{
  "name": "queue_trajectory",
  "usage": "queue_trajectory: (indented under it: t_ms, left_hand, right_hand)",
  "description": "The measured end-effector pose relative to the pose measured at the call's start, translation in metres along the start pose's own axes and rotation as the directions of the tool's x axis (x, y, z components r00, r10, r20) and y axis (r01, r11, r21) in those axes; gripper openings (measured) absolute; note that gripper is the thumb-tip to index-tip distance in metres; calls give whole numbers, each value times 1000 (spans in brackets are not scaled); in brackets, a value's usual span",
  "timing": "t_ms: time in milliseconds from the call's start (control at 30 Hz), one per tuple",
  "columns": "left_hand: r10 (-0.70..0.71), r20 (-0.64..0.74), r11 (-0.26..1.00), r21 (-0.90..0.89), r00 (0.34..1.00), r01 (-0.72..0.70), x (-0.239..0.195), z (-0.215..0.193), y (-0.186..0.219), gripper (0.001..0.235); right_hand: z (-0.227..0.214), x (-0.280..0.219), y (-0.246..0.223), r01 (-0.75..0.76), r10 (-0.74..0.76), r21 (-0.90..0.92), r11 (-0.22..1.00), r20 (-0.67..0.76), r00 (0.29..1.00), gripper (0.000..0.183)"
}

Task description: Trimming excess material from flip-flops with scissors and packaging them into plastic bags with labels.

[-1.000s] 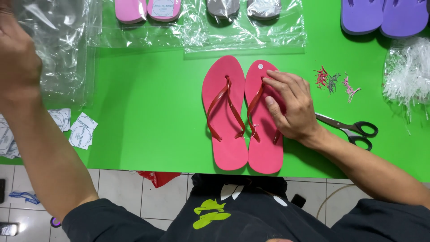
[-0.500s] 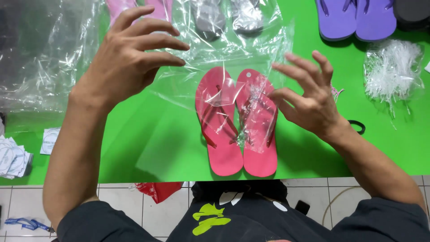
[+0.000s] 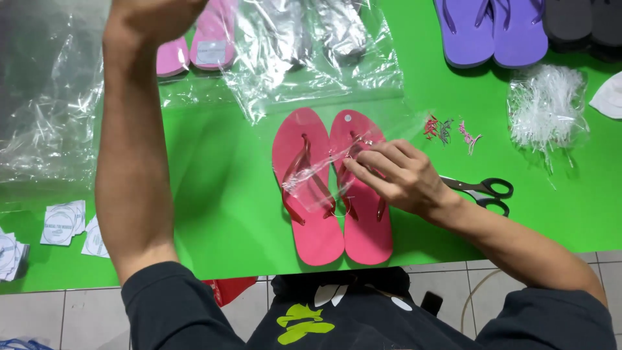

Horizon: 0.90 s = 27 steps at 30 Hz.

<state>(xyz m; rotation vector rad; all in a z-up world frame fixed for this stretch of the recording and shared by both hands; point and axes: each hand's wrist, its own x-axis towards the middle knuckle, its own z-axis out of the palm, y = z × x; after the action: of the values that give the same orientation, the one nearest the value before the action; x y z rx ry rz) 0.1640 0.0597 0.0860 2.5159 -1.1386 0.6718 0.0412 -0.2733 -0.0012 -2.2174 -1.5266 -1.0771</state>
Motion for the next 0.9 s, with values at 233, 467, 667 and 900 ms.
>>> queue_trajectory:
  t_ms: [233,467,667,900]
  left_hand:
    - [-47,115,976,-206,992,70,-32,18,113,38]
    - [-54,238,998,35,970,47,-65,56,120,36]
    - [-109,162,992,-38,981,117,-76,51,128,16]
    - [-81,4,985,153,997,80,-81,51,129,15]
  right_hand:
    - [6,5,-5,-52,51,67,996,24,998,17]
    - [0,6,-15,-75,69,156,985,42,997,16]
    - [-12,21,-31,-89,88,60,994,15,996,15]
    - [-16,8,-63,-336,270,176,925,315,910,39]
